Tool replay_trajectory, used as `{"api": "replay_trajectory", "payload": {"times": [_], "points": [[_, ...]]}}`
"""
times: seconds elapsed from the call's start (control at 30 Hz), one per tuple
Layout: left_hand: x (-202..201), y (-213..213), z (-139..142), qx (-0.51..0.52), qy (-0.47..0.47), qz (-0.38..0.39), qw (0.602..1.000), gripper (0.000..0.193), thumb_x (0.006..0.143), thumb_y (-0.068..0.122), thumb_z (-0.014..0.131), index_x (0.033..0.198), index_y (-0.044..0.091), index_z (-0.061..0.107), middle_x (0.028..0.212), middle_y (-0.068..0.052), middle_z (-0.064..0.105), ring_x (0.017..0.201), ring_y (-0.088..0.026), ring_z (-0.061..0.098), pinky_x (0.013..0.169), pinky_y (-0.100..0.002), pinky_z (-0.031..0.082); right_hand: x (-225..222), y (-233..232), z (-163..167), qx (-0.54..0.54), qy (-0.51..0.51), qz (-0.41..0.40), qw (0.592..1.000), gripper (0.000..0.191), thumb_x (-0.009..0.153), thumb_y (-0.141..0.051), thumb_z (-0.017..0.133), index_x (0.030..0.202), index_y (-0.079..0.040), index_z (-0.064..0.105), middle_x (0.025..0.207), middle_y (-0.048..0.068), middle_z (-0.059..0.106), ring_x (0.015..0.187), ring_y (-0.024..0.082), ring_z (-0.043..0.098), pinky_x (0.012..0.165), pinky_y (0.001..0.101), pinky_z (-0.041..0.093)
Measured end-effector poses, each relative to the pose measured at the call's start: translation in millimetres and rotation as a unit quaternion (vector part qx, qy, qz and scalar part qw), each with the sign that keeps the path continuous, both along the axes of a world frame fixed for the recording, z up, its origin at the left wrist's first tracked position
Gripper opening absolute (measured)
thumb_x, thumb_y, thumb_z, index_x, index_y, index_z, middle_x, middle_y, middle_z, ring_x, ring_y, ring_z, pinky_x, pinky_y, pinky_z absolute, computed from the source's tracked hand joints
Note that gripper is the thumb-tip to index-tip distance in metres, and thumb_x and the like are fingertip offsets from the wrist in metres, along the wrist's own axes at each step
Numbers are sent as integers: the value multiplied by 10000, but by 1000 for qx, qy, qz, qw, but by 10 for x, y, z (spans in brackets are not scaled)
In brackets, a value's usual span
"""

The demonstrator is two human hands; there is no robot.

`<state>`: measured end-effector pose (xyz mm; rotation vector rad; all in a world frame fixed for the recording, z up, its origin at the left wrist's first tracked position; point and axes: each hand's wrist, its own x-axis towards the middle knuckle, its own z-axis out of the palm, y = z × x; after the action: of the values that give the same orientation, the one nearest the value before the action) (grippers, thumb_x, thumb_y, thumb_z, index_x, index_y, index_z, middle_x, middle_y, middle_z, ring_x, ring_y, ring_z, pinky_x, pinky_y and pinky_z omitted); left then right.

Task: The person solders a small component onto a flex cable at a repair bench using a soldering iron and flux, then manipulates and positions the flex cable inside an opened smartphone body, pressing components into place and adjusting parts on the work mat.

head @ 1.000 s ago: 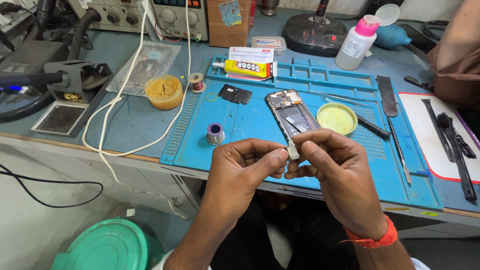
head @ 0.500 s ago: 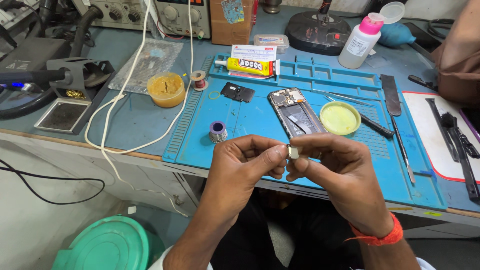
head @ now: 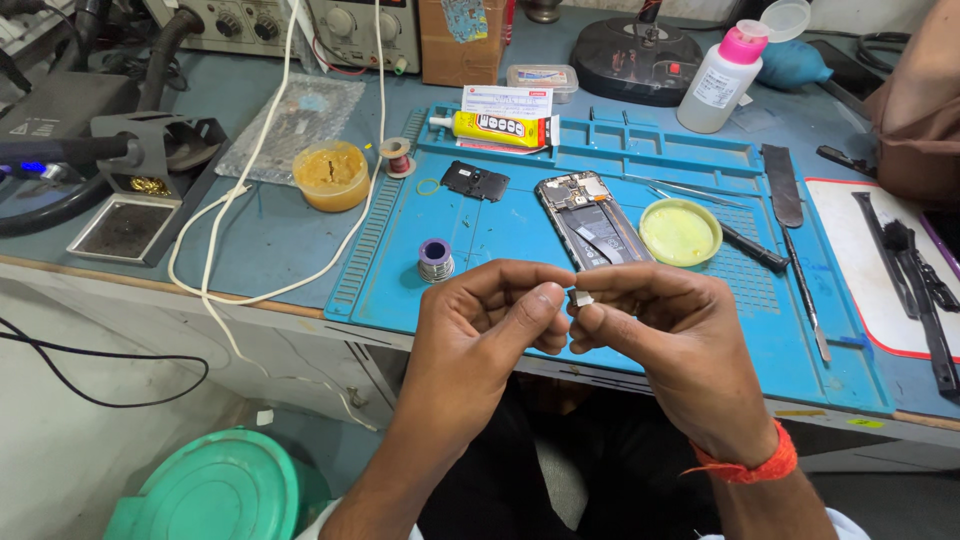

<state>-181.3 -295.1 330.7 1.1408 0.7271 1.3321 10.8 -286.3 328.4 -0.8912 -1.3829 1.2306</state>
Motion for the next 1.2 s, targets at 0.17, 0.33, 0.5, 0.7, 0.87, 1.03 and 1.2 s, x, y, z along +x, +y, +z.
{"api": "replay_trajectory", "payload": {"times": [0.17,0.33,0.5,0.7,0.87,1.03,1.2], "points": [[-4,-64,74,9,119,37,992,270,861,169,793,1072,2,771,745,-19,725,660,-39,641,611,-213,534,-4,-5,14,-3,14,-2,1000,265,899,-88,747,1112,71,750,882,117,777,788,159,745,735,296,615],[18,-72,101,61,175,111,976,201,882,184,790,992,17,808,768,-3,728,669,-34,650,624,-215,542,5,-6,13,0,-6,-9,1000,254,901,-100,746,1095,63,758,865,113,775,764,150,736,715,291,610],[18,-69,67,59,177,118,975,176,894,188,772,932,18,798,790,-5,749,688,-37,685,646,-220,569,16,-15,-5,-2,-14,-17,1000,239,901,-107,750,1070,61,767,837,110,773,745,152,739,704,289,607],[4,-47,34,40,148,83,985,186,916,185,747,939,1,767,822,-39,767,715,-44,690,672,-221,580,13,-15,-23,-1,-6,-8,1000,214,902,-92,747,1052,60,765,833,112,775,740,151,741,692,290,612],[8,-46,7,29,144,71,987,186,908,179,743,942,-3,762,848,-34,765,721,-48,679,651,-220,573,27,-27,-31,-4,-1,-7,1000,196,897,-72,745,1046,54,765,834,113,771,734,158,742,689,298,618],[35,-51,-18,31,95,58,993,136,902,108,750,940,-22,754,880,-47,762,789,-64,696,710,-238,598,29,-39,-46,5,14,-4,1000,178,903,-51,746,1044,57,762,854,116,765,745,158,733,694,304,621],[35,-57,-10,40,66,43,996,102,902,59,742,955,-28,756,934,-62,774,866,-78,720,792,-259,629,31,-41,-46,16,30,3,999,181,915,-38,733,1062,65,753,885,120,769,765,157,733,700,304,623]]}}
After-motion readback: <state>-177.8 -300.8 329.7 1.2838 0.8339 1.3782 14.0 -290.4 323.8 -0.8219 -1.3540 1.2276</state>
